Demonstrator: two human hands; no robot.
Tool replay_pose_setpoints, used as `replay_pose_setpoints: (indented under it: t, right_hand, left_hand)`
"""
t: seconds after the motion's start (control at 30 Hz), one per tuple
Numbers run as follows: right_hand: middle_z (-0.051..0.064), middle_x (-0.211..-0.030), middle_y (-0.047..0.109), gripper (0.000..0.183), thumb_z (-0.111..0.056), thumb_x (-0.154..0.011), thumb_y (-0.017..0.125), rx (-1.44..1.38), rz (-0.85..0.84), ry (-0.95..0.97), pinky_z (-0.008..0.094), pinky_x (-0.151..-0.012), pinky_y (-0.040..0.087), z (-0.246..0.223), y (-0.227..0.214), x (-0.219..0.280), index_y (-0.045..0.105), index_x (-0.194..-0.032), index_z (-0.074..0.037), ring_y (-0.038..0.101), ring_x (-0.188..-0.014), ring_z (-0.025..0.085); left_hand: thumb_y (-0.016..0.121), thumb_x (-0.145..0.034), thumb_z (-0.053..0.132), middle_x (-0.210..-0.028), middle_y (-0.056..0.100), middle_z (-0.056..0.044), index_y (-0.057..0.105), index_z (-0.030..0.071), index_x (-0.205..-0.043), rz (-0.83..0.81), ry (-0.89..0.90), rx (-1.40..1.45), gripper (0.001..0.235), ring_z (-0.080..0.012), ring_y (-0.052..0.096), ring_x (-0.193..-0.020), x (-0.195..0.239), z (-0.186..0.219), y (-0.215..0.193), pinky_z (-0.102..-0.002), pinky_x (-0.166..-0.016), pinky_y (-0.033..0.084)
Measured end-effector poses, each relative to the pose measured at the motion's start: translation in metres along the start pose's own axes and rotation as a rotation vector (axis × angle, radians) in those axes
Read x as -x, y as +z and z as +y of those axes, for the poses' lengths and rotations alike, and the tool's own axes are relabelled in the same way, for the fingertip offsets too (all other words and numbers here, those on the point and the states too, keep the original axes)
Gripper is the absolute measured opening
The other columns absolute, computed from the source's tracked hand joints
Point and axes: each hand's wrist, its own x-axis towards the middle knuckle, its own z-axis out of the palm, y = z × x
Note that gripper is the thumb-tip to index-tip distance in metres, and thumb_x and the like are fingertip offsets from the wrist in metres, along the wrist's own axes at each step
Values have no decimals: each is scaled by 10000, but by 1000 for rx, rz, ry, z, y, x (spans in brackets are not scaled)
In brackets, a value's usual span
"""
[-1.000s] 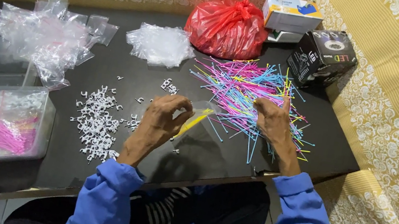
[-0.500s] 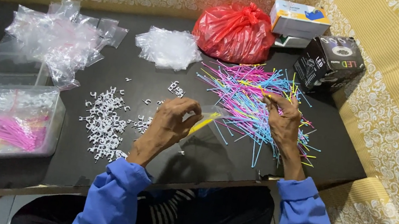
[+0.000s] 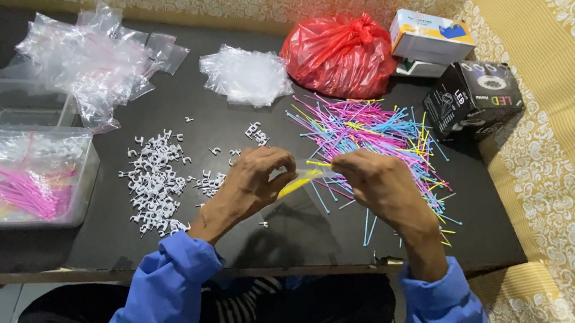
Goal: The person sits at a table and sorts small white plastic clips and colorful cable ties into clear plastic bags. They pick up clips and ties, place them into bags, and set the filled bags into a plastic container.
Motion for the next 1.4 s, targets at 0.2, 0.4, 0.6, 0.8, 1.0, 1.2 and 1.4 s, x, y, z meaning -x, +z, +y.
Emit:
replay_pose_setpoints:
  t: [0.2,0.4,0.6,0.8,1.0,1.2,1.4]
  right_hand:
    - [178,-873,762,201,-175,-1010,555,187,-108,45,512,-668,598,-1,16,-12,738,-1078,-130,732,-750,420]
    - [7,-836,772,240,-268,-1026,534,339,-262,69,325,-672,604,18,35,-18,768,-975,-254,752,-748,210]
    - [27,-839,770,226,-221,-1023,534,368,-311,107,331,-641,598,7,29,-25,758,-993,-206,747,-734,208]
    - [62,-860,770,188,-200,-965,600,332,-315,74,407,-686,610,4,31,-25,782,-1011,-202,761,-834,280]
    - [57,-938,771,193,-165,-928,647,311,-388,101,408,-787,609,3,32,-31,771,-1074,-191,754,-941,263]
    - [132,-1005,769,262,-67,-944,619,124,-357,123,420,-828,604,9,34,-32,742,-1170,-113,753,-979,311]
    - [173,-1002,762,276,-22,-948,630,-10,-280,115,420,-837,621,14,34,-31,733,-1198,-76,762,-975,340]
  left_hand:
    - [750,-907,58,-926,757,-93,727,148,-925,1,26,-6,94,-326,737,-899,-1,3,1,-407,-754,595]
    - [758,-899,42,-899,746,-118,726,128,-917,-1,29,52,93,-332,744,-879,1,7,-2,-398,-765,609]
    - [752,-897,60,-884,742,-103,700,123,-881,16,43,7,83,-341,743,-871,0,17,-5,-435,-742,599]
    - [763,-899,66,-872,742,-93,699,128,-885,16,29,-5,90,-311,748,-856,0,17,-3,-393,-738,586]
    - [757,-897,85,-863,737,-89,676,128,-871,25,19,-6,95,-326,739,-856,0,19,1,-426,-739,574]
    - [754,-903,85,-849,728,-67,683,150,-874,22,29,23,101,-297,723,-796,0,15,5,-381,-696,564]
    - [759,-904,91,-846,727,-75,698,154,-874,22,34,33,93,-301,712,-769,-1,9,11,-379,-669,563]
